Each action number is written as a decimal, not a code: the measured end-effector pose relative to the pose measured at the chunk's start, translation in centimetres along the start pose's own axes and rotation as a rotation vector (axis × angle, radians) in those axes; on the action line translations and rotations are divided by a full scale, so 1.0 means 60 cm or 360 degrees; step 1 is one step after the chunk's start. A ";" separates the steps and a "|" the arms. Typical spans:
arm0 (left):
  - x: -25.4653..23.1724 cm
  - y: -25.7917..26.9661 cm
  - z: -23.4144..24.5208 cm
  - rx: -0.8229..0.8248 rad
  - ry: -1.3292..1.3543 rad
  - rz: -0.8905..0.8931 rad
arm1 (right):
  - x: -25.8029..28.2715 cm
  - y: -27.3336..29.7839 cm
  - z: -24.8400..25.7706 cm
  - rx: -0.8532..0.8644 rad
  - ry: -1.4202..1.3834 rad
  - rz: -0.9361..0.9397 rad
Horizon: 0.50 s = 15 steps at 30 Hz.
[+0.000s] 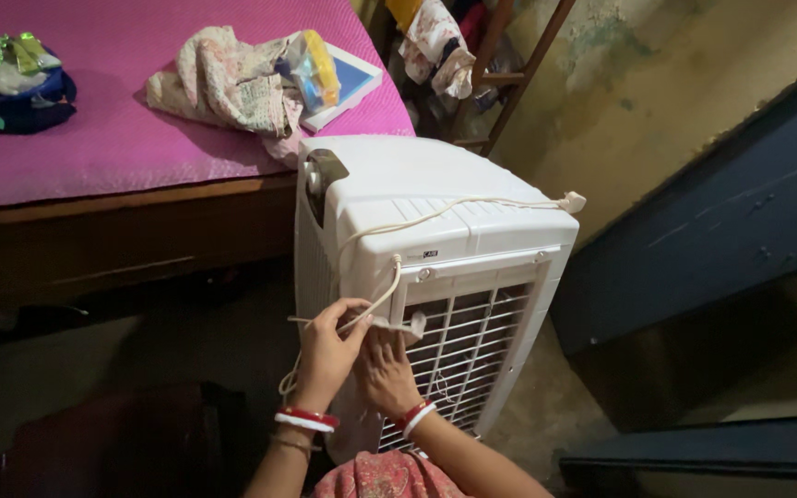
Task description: The person wipes the exterior plastic housing and the rear grille of a white air cooler using a cloth.
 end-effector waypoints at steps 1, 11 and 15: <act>0.008 0.000 -0.003 0.0038 0.0025 0.0056 | 0.012 0.021 -0.012 -0.0001 0.0063 0.0049; 0.022 0.000 -0.007 0.0041 0.0047 0.0077 | -0.009 -0.039 0.062 -0.0136 0.0130 -0.0173; 0.013 0.006 -0.006 0.0022 0.0079 0.0057 | -0.035 -0.099 0.132 -0.0353 0.0045 -0.0255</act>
Point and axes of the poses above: each hand's wrist, its own y-axis away from the middle knuckle, its own z-axis out of the back of the hand, x = y × z, the point moved 9 cm from there along -y, towards the middle knuckle, and after that the axes turned 7 degrees about z, right-handed, at the moved point
